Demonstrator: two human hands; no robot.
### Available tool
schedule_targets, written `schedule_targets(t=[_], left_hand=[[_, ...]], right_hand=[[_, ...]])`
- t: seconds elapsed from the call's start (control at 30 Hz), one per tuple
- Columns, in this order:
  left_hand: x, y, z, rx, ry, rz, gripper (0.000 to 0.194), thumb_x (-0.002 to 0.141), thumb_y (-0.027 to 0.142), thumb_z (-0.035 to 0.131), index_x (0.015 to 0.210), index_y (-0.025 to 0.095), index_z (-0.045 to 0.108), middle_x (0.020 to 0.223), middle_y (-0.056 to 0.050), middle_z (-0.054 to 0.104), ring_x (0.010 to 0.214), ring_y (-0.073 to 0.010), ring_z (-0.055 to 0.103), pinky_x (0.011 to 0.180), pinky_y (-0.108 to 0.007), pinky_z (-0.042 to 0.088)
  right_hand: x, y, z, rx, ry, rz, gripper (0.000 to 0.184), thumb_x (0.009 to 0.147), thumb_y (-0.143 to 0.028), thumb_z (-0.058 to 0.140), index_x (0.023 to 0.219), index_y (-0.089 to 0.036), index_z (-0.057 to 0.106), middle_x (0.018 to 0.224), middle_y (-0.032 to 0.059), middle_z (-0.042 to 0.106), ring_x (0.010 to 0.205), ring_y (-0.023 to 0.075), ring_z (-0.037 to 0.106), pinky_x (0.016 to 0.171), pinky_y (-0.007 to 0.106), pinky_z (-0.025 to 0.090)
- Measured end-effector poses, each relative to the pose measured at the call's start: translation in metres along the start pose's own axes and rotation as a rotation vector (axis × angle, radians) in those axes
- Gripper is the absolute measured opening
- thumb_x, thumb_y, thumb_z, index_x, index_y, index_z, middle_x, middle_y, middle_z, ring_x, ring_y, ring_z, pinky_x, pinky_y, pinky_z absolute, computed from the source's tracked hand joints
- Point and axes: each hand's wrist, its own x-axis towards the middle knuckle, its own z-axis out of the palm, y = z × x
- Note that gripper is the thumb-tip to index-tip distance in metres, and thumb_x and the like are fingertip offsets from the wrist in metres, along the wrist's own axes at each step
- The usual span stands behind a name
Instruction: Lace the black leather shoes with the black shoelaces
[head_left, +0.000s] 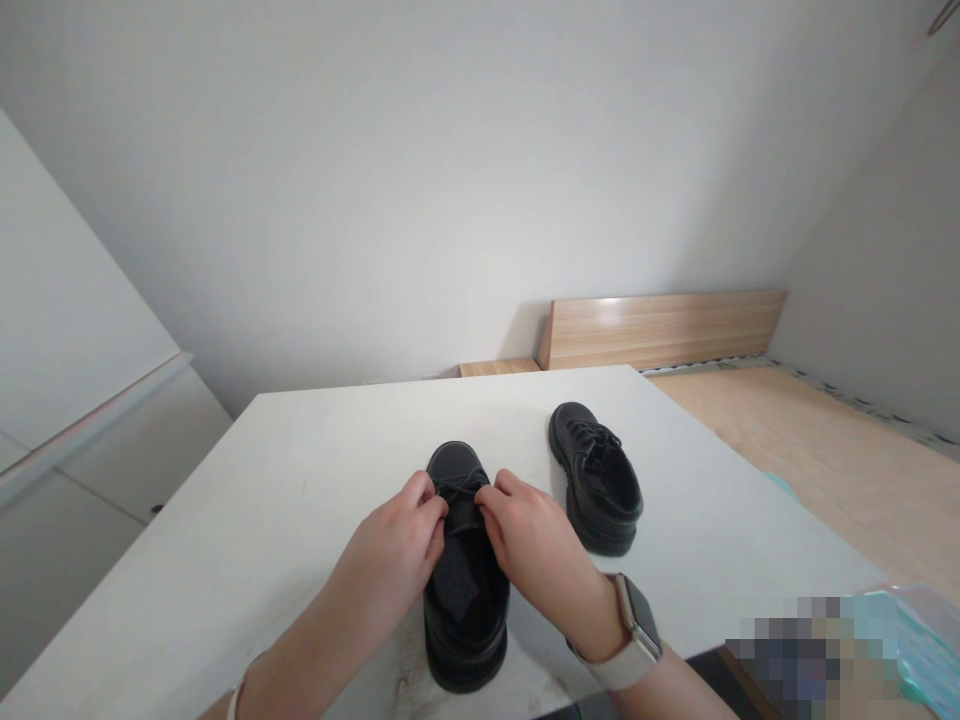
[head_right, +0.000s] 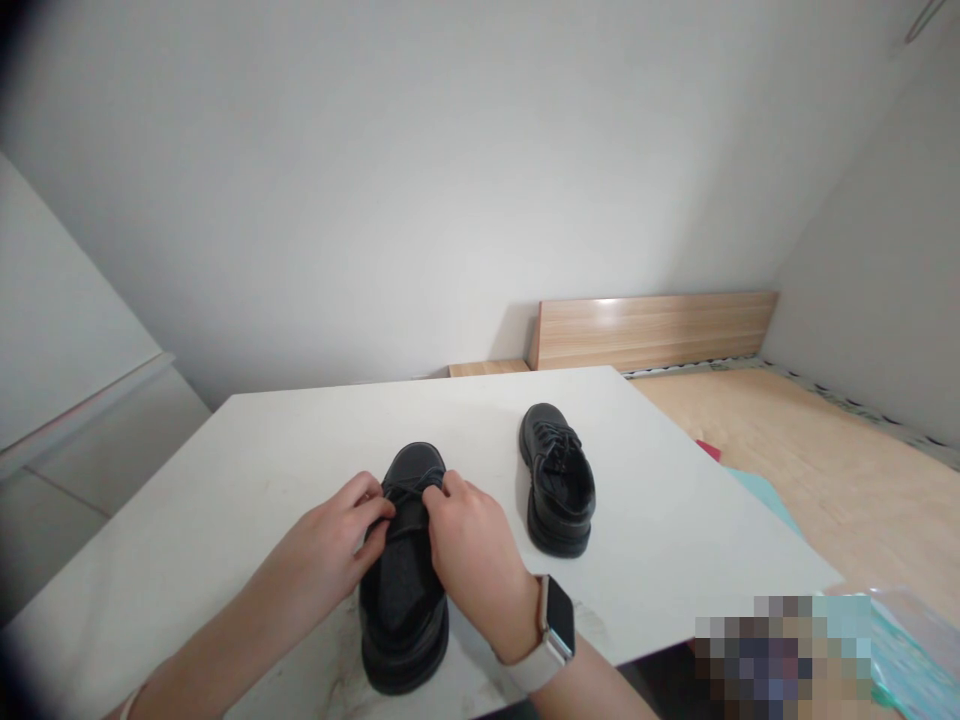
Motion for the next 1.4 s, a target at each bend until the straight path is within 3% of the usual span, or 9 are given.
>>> schedule_targets(t=[0.13,0.27,0.37,0.43,0.6,0.83,1.03,1.17,1.4], left_hand=[[0.001,0.003,-0.011,-0.036,0.099,0.047,0.024,0.095,0.010,0.044,0.089,0.015,0.066,0.095,-0.007,0.058,0.079,-0.0215,0.064,0.072,-0.036,0.055],[-0.003,0.008,-0.044,-0.329,0.461,0.176,0.014,0.097,0.013,0.051,0.090,0.020,0.062,0.088,-0.001,0.060,0.080,-0.0151,0.061,0.073,-0.027,0.049],[-0.008,0.012,-0.071,-0.424,0.783,0.143,0.008,0.096,0.016,0.059,0.092,0.022,0.063,0.088,0.002,0.063,0.082,-0.0130,0.060,0.076,-0.025,0.047],[-0.010,0.014,-0.079,-0.471,0.861,0.110,0.007,0.095,0.018,0.062,0.091,0.023,0.065,0.087,0.002,0.064,0.081,-0.0128,0.061,0.074,-0.025,0.047],[-0.007,0.018,-0.073,-0.588,0.756,0.064,0.005,0.096,0.023,0.061,0.094,0.024,0.065,0.082,0.004,0.067,0.073,-0.0119,0.065,0.069,-0.023,0.051],[-0.005,0.022,-0.069,-0.647,0.703,0.006,0.011,0.095,0.032,0.060,0.093,0.023,0.067,0.085,0.001,0.071,0.075,-0.0155,0.068,0.070,-0.023,0.056],[-0.003,0.024,-0.069,-0.925,0.551,-0.034,0.012,0.089,0.035,0.067,0.090,0.022,0.067,0.075,0.002,0.068,0.060,-0.0111,0.062,0.060,-0.017,0.055],[-0.002,0.024,-0.067,-1.063,0.446,-0.020,0.013,0.087,0.033,0.068,0.093,0.021,0.069,0.082,-0.001,0.071,0.073,-0.0138,0.069,0.067,-0.018,0.058],[-0.005,0.021,-0.058,-1.070,0.478,-0.044,0.014,0.086,0.031,0.071,0.095,0.021,0.073,0.087,-0.002,0.074,0.077,-0.0155,0.070,0.076,-0.023,0.061]], right_hand=[[0.003,-0.002,-0.004,0.009,0.095,-0.038,0.018,0.096,-0.008,0.051,0.089,-0.018,0.065,0.097,0.0071,0.062,0.083,0.0223,0.061,0.066,0.032,0.044],[0.007,-0.013,-0.030,0.412,0.315,-0.164,0.015,0.095,-0.006,0.056,0.092,-0.017,0.065,0.096,0.0050,0.063,0.089,0.0186,0.060,0.076,0.030,0.048],[0.007,-0.025,-0.054,0.715,0.583,-0.279,0.014,0.096,-0.007,0.055,0.096,-0.017,0.064,0.092,0.0025,0.063,0.085,0.0132,0.061,0.077,0.024,0.049],[0.008,-0.032,-0.064,0.790,0.722,-0.320,0.015,0.095,-0.005,0.055,0.095,-0.017,0.065,0.090,0.0020,0.064,0.084,0.0120,0.061,0.075,0.023,0.050],[0.015,-0.041,-0.061,0.869,0.712,-0.370,0.015,0.094,-0.006,0.058,0.093,-0.018,0.067,0.089,0.0024,0.065,0.084,0.0126,0.063,0.074,0.023,0.052],[0.019,-0.039,-0.054,0.913,0.719,-0.319,0.015,0.092,-0.009,0.064,0.090,-0.022,0.071,0.091,0.0024,0.065,0.088,0.0159,0.062,0.079,0.030,0.052],[0.020,-0.035,-0.050,0.965,0.743,-0.342,0.014,0.090,-0.010,0.068,0.090,-0.022,0.074,0.097,0.0034,0.061,0.094,0.0161,0.060,0.083,0.030,0.051],[0.023,-0.031,-0.042,1.114,0.686,-0.327,0.011,0.091,-0.014,0.069,0.092,-0.024,0.075,0.100,0.0035,0.064,0.099,0.0173,0.062,0.089,0.032,0.051],[0.012,-0.025,-0.031,1.197,0.538,-0.335,0.021,0.097,-0.015,0.060,0.113,-0.024,0.070,0.111,0.0058,0.069,0.107,0.0184,0.063,0.096,0.036,0.052]])
